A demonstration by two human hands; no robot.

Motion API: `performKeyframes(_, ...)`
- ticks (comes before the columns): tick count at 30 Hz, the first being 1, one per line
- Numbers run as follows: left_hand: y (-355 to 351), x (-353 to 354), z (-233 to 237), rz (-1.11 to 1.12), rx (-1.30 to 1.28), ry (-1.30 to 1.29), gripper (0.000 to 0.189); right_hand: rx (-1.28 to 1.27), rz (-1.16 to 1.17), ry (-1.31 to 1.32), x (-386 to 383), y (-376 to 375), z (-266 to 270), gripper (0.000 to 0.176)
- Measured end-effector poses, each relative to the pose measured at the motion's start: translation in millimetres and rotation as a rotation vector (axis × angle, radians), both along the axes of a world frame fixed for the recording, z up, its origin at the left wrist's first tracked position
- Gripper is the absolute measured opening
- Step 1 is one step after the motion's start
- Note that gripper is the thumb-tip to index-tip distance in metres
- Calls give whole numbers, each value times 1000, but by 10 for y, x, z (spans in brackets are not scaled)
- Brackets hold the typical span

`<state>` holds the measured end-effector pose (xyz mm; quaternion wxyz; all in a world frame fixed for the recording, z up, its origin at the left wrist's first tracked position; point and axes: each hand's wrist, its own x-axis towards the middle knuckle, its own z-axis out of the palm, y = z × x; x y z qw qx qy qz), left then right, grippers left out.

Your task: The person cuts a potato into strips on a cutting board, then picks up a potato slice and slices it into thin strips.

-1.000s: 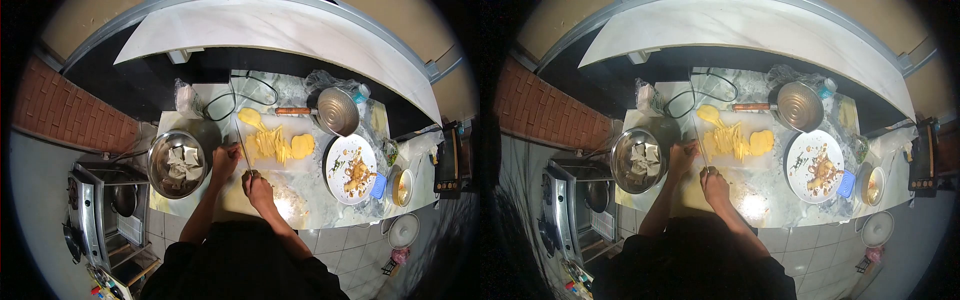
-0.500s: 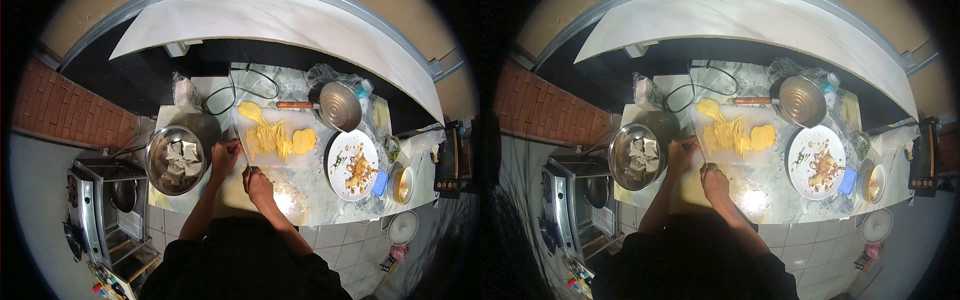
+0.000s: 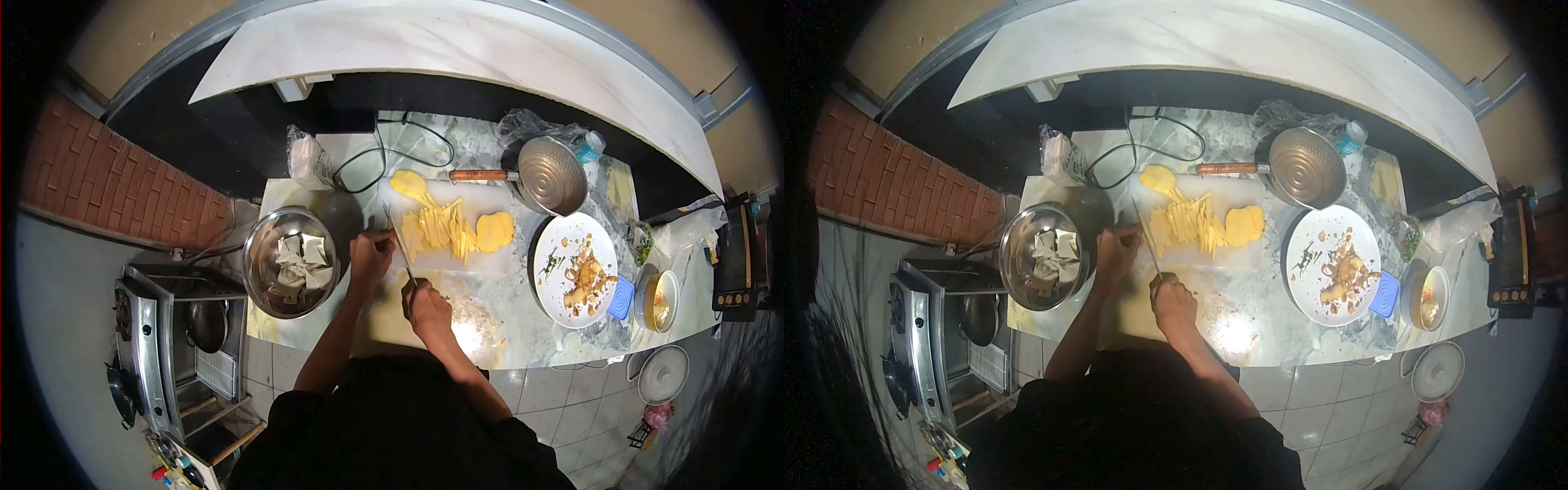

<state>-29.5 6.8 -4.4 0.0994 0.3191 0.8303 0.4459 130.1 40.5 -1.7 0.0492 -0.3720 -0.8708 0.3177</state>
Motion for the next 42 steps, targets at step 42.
performKeyframes(42,854,-632,31,-353,-227,333,49,-77,-150,107,417,442,150,26)
